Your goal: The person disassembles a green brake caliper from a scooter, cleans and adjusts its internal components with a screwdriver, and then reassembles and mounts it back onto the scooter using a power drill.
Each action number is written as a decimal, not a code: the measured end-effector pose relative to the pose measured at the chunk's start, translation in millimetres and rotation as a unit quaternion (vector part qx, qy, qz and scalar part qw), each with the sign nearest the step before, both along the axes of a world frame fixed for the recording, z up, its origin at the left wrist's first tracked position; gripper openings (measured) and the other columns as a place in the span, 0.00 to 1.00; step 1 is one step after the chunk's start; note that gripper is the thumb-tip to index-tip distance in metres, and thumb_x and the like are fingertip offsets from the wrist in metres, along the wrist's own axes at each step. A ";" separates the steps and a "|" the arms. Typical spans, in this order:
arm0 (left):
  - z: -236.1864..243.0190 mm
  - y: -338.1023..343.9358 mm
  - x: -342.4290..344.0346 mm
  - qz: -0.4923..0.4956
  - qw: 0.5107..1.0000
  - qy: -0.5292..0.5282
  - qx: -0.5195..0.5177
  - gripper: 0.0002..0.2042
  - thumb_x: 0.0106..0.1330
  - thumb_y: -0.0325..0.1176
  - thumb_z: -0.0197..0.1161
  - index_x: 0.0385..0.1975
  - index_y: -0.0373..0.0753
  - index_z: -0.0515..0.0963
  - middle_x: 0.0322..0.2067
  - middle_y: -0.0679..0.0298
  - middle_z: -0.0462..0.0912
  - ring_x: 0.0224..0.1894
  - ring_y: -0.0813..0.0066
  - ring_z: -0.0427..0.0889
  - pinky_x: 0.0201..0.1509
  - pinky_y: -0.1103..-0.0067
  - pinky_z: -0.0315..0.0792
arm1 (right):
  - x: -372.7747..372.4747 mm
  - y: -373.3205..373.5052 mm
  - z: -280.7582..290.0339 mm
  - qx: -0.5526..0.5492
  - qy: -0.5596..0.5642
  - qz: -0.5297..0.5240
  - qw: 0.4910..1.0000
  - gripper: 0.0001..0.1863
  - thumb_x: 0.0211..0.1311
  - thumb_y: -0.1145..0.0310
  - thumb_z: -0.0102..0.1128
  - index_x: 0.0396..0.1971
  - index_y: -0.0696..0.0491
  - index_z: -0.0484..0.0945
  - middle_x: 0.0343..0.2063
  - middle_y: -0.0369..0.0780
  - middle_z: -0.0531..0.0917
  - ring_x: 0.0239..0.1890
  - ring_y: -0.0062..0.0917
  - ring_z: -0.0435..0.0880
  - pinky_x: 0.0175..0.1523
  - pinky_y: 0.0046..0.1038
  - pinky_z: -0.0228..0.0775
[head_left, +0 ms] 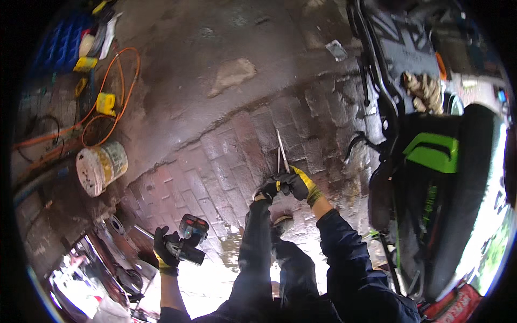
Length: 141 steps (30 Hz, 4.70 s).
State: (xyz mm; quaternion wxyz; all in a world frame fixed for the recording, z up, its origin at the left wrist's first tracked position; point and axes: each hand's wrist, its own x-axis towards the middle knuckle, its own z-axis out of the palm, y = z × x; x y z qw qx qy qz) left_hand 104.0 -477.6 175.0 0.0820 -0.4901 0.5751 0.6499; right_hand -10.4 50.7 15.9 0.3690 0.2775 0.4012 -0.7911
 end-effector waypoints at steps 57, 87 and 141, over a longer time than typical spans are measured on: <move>248.9 280.7 -1580.5 -0.472 0.879 0.068 0.016 0.29 0.77 0.53 0.57 0.50 0.23 0.76 0.31 0.44 0.85 0.36 0.41 0.89 0.39 0.51 0.84 | -1033.6 389.2 562.3 0.240 0.102 -0.622 0.738 0.15 0.72 0.61 0.63 0.43 0.59 0.88 0.25 0.38 0.86 0.21 0.19 0.78 0.28 0.21 0.67; 220.4 928.0 -2070.0 -0.477 0.871 -0.023 0.114 0.17 0.74 0.46 0.64 0.43 0.35 0.82 0.30 0.57 0.87 0.32 0.62 0.86 0.38 0.71 0.81 | -1606.4 1131.4 498.7 0.799 -0.125 -0.263 0.526 0.21 0.65 0.50 0.64 0.43 0.53 0.89 0.41 0.54 0.89 0.48 0.53 0.88 0.56 0.46 0.80; 249.7 1140.6 -2049.4 -0.738 0.658 0.126 0.088 0.12 0.73 0.38 0.65 0.40 0.33 0.83 0.30 0.57 0.87 0.30 0.60 0.88 0.34 0.68 0.81 | -1583.1 988.9 690.0 0.362 0.193 -0.442 0.798 0.19 0.78 0.69 0.60 0.64 0.59 0.80 0.56 0.48 0.88 0.57 0.36 0.87 0.67 0.31 0.75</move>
